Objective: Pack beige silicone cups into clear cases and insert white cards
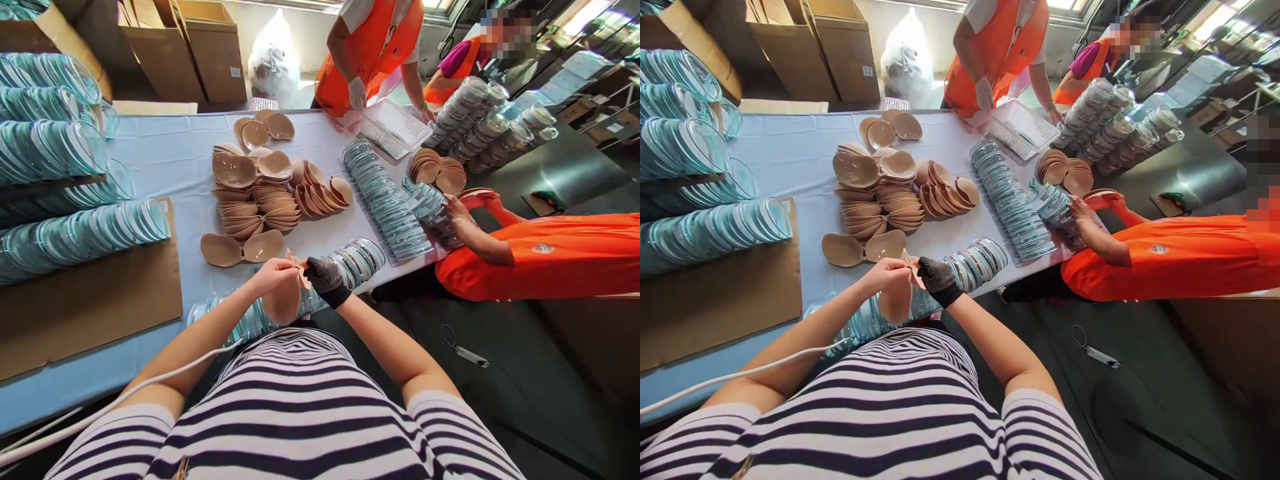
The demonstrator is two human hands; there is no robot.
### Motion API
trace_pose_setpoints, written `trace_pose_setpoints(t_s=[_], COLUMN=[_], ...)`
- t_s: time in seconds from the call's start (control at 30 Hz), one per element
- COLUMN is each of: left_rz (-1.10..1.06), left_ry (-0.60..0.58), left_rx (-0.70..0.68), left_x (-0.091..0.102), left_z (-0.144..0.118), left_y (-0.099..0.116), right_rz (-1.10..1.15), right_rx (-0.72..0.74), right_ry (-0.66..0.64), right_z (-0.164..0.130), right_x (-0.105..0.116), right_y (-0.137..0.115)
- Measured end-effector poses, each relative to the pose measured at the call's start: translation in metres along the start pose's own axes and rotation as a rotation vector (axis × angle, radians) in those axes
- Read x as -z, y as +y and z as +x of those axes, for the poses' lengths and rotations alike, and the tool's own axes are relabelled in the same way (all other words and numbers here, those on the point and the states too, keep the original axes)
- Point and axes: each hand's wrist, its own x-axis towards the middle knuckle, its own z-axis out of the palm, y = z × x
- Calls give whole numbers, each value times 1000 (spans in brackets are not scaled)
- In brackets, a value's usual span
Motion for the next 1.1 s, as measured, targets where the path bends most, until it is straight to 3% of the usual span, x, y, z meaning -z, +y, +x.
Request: trace_pose_setpoints(t_s=[0.17, 0.3, 0.47, 0.57, 0.7, 0.8, 0.87, 0.93, 1.1], left_rz=[-196, -311, -186, -395, -674, -817, -896, -959, -1178], left_ry=[-57, 67, 282, 288, 263, 408, 498, 556, 623], left_rx=[19, 102, 119, 160, 292, 341, 377, 382, 324], left_x=[5, 17, 30, 32, 38, 45, 51, 57, 72], left_z=[9, 11, -3, -20, -41, -51, -57, -65, -92], left_y=[-8, -25, -41, -47, -61, -74, -79, -82, -87], right_rz=[184, 341, 418, 337, 477, 173, -73, -178, -283], right_rx=[9, -132, -217, -278, -324, -307, -278, -288, -304], right_ry=[32, 48, -262, -234, -246, -424, -550, -637, -625], right_z=[6, 12, 6, 8, 36, 71, 93, 108, 126], right_x=[-5, -10, -42, -57, -59, -63, -75, -93, -126], right_y=[4, 13, 8, 3, 5, 7, 2, -6, -19])
